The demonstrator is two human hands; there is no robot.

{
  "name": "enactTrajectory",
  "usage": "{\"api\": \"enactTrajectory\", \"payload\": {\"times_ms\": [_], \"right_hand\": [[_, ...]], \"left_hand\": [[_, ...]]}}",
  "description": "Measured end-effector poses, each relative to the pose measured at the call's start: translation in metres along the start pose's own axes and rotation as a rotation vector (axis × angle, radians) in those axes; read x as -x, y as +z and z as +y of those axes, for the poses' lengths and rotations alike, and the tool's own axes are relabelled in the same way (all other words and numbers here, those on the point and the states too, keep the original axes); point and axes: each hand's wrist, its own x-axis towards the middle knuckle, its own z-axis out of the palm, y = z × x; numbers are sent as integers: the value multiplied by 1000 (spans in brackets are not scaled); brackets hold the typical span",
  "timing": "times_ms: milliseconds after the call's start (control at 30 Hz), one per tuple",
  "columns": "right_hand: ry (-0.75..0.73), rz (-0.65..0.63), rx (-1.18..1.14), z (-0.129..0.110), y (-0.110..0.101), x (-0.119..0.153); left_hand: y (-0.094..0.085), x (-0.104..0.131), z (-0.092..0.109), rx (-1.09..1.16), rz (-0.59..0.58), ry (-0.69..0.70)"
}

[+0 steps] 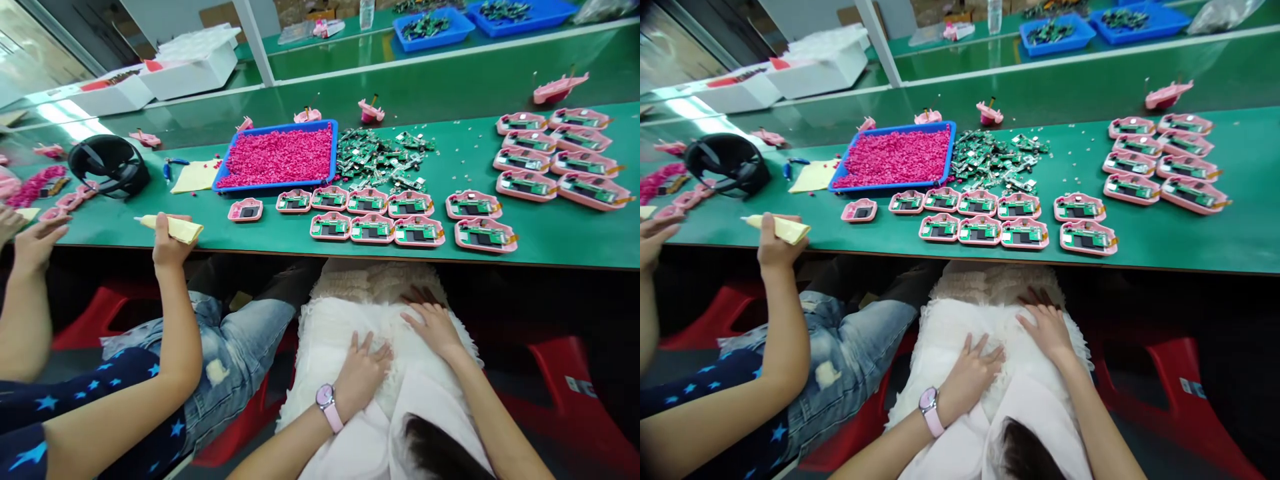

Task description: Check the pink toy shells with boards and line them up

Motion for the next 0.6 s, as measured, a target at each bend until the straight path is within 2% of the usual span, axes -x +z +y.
{"api": "enactTrajectory", "payload": {"times_ms": [67,133,233,333,433,600], "right_hand": [[37,-11,-3,1,-1,-4],[60,-19,-7,3,-3,-9],[65,4,-38,3,-6,-14],[59,67,-63,-1,-13,-17],[68,125,-70,-10,-18,-18],[154,33,-13,-28,-15,-14]], "left_hand": [[2,-2,-3,0,35,-9],[-1,-6,-17,-14,117,-109],[-14,-14,-55,-60,259,-370],[-30,-20,-96,-86,315,-518],[-38,-21,-114,-93,355,-554],[-37,-16,-111,-56,483,-449]]}}
